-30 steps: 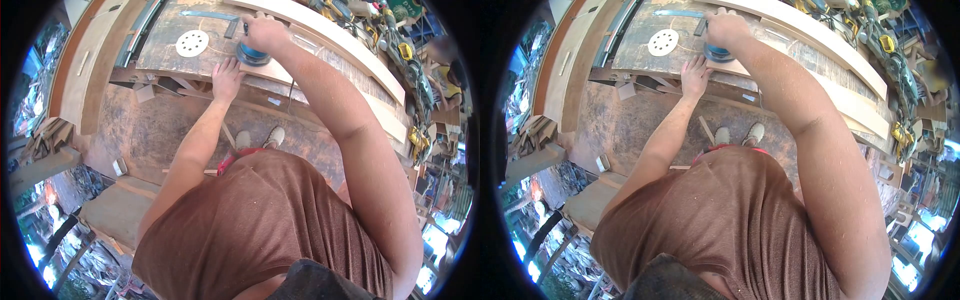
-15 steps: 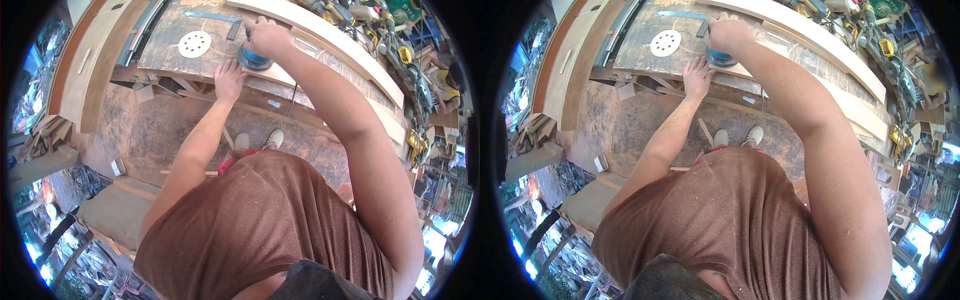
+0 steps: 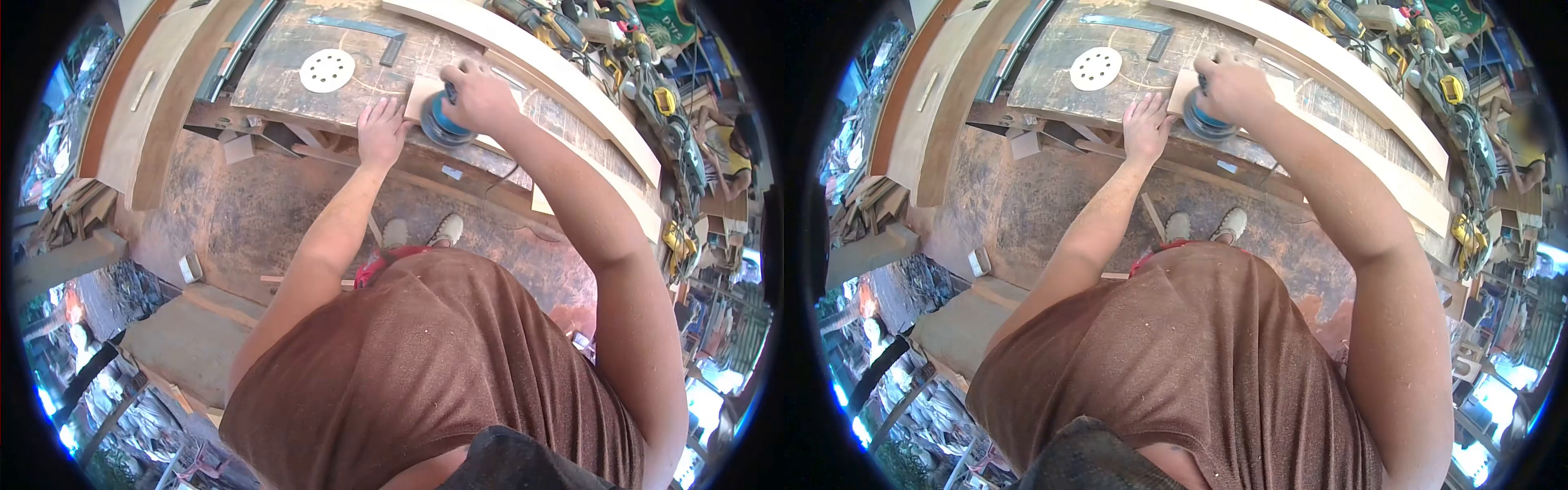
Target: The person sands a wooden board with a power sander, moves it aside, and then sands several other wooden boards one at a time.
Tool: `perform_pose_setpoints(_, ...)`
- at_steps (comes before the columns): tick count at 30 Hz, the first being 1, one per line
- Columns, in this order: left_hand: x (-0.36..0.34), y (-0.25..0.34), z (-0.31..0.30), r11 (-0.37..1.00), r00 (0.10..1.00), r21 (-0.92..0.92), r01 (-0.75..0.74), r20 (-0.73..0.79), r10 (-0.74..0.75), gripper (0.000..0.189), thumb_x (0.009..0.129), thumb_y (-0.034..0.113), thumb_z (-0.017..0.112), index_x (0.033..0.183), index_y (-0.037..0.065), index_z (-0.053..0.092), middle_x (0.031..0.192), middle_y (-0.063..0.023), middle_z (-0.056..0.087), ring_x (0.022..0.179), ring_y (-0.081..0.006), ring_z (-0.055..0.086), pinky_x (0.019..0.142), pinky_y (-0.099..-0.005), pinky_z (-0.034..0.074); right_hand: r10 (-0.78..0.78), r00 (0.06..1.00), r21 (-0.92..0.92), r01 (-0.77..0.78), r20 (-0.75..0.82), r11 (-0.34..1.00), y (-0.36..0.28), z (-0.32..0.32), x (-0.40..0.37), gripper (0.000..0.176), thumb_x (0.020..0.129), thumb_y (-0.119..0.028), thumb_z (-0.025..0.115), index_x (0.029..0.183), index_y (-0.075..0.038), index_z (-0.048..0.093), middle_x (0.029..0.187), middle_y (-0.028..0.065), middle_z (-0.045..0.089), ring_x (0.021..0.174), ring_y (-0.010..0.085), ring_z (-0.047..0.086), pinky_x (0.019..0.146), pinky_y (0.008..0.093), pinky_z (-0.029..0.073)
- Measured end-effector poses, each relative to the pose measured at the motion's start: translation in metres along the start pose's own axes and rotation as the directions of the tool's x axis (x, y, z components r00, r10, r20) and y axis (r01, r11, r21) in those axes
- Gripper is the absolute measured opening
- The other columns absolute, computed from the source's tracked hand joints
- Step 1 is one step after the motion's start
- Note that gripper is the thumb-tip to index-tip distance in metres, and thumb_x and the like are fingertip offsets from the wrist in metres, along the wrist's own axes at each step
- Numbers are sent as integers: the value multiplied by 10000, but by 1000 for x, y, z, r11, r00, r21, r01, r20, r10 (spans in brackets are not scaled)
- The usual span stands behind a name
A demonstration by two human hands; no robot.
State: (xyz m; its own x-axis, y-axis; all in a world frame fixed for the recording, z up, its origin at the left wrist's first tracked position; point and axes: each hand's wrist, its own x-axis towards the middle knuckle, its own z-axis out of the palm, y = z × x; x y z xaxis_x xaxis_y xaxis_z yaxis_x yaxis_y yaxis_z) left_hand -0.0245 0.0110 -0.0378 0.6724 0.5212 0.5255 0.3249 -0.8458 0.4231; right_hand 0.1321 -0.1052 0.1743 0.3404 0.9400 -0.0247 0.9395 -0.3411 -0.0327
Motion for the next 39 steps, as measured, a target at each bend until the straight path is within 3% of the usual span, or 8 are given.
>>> perform_pose_setpoints(5,2,0,0,999,1000,32,3,19,-4,400,981,364,608,1253,90,714,1387,-136,637,1345,-317,541,1129,-514,336,55,997,31,-57,59,998,18,-6,-14,404,882,-334,643,1240,-154,593,1242,182,604,1056,387,683,856,490,578)
perform_pose_setpoints(11,2,-1,3,1000,1000,17,-10,7,10,372,950,273,631,1267,92,699,1398,-120,632,1354,-313,535,1123,-518,345,-5,998,21,4,55,1000,-32,-5,22,397,887,-320,637,1245,-151,609,1218,193,625,1048,369,694,851,460,588)
perform_pose_setpoints(13,2,0,2,1000,998,12,-25,-54,26,390,892,247,678,1247,86,696,1375,-116,642,1311,-306,561,1100,-510,359,-26,999,40,27,-30,999,-39,3,39,355,886,-340,647,1172,-132,618,1168,167,636,1005,375,697,820,476,583)
perform_pose_setpoints(19,3,2,1,999,999,35,-14,-42,16,375,880,235,690,1233,109,701,1367,-112,648,1318,-298,563,1101,-510,359,7,999,33,-5,-46,999,-40,5,49,354,878,-325,651,1171,-129,625,1150,191,642,1025,377,695,828,486,581)
perform_pose_setpoints(26,2,0,5,999,1000,48,-13,-17,14,347,930,304,663,1220,121,719,1380,-104,643,1320,-283,563,1113,-504,349,74,997,8,-74,-31,997,1,1,8,352,881,-340,657,1161,-131,609,1156,195,630,997,389,696,823,493,576)
perform_pose_setpoints(29,2,1,3,999,999,51,6,54,-9,379,957,287,637,1295,121,689,1407,-125,628,1346,-306,547,1138,-508,331,124,992,-5,-124,12,992,19,-7,-17,359,884,-300,620,1192,-117,618,1196,207,633,1013,383,701,825,492,583)
perform_pose_setpoints(35,-1,-8,3,999,998,-11,-47,28,48,385,928,236,641,1284,97,688,1408,-137,626,1359,-295,539,1150,-508,319,294,956,-18,-294,13,956,75,1,-60,355,900,-341,630,1209,-168,597,1219,178,615,986,368,711,816,477,592)
perform_pose_setpoints(39,-1,-10,0,987,997,-147,-63,27,68,414,869,202,670,1260,65,694,1398,-132,634,1362,-294,538,1156,-507,318,270,962,-25,-271,-24,962,79,1,-69,346,900,-343,635,1196,-168,605,1193,174,617,973,367,714,801,474,592)
